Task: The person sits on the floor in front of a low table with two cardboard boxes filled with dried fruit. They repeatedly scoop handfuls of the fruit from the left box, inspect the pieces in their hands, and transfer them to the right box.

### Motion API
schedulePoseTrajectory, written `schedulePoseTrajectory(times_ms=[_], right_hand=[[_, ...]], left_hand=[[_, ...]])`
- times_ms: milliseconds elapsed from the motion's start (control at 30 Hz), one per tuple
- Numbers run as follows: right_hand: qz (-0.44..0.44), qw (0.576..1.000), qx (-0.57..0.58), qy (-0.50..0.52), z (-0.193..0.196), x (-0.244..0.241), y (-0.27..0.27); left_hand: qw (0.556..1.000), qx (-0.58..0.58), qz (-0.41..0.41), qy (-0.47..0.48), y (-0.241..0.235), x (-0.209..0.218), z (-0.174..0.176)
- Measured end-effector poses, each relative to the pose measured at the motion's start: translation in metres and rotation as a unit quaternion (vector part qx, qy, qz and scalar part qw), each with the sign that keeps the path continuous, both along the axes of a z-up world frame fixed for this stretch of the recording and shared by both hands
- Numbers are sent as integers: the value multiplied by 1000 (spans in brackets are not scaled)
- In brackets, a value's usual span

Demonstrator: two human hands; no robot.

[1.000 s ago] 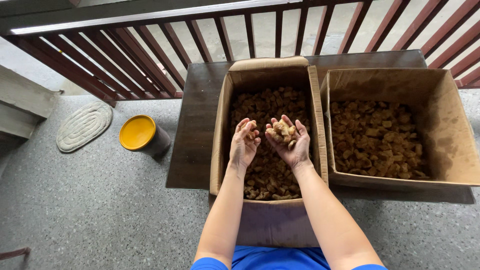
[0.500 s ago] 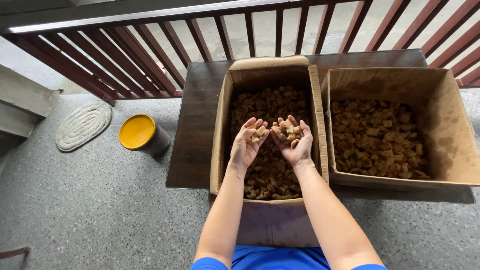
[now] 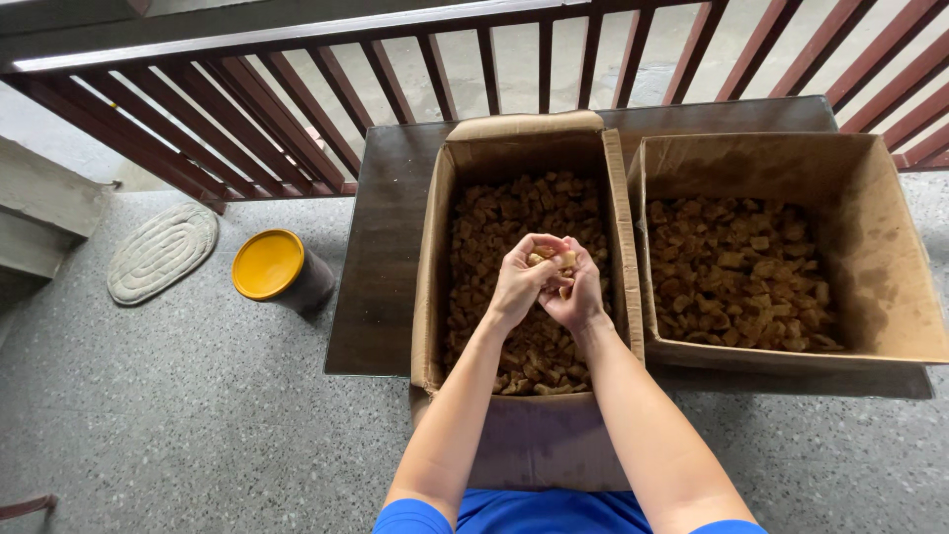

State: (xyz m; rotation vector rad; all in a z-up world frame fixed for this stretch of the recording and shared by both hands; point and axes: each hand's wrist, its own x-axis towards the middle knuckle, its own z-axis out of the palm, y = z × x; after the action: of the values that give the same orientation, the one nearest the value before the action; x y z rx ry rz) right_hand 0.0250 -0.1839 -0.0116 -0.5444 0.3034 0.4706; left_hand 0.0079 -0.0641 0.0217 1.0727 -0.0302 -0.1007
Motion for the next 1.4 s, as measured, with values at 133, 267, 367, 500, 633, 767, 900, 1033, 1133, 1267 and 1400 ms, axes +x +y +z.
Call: schedulePoseTrajectory(times_ms=[133,267,367,500,633,767,900,1033,1133,1267,1400], right_hand=[[-21,998,-28,45,-4,2,0],[-19,995,96,1,-11,4,-2],[-13,985,169,-34,-7,3,-1],[-13,990,143,6,8,0,0],[4,991,132,7,7,-1,2],[23,995,100,4,-5,1,2],[0,997,62,55,-12,4,1],[-19,997,27,72,-5,3,1],[-21,997,75,20,8,0,2],[-11,996,78,31,19,-3,2],[5,998,62,17,8,1,2]], left_hand=[[999,40,24,17,-10,7,10],[997,-50,52,29,1,10,20],[988,-125,38,87,20,8,29],[958,-230,62,158,30,1,41],[961,-248,63,106,25,4,33],[979,-182,79,53,6,14,18],[985,-160,56,-14,-11,20,15],[994,-82,66,-26,-15,21,15],[992,-16,115,-50,-6,29,10],[986,119,109,-39,6,31,6],[949,309,50,-34,-1,31,9]])
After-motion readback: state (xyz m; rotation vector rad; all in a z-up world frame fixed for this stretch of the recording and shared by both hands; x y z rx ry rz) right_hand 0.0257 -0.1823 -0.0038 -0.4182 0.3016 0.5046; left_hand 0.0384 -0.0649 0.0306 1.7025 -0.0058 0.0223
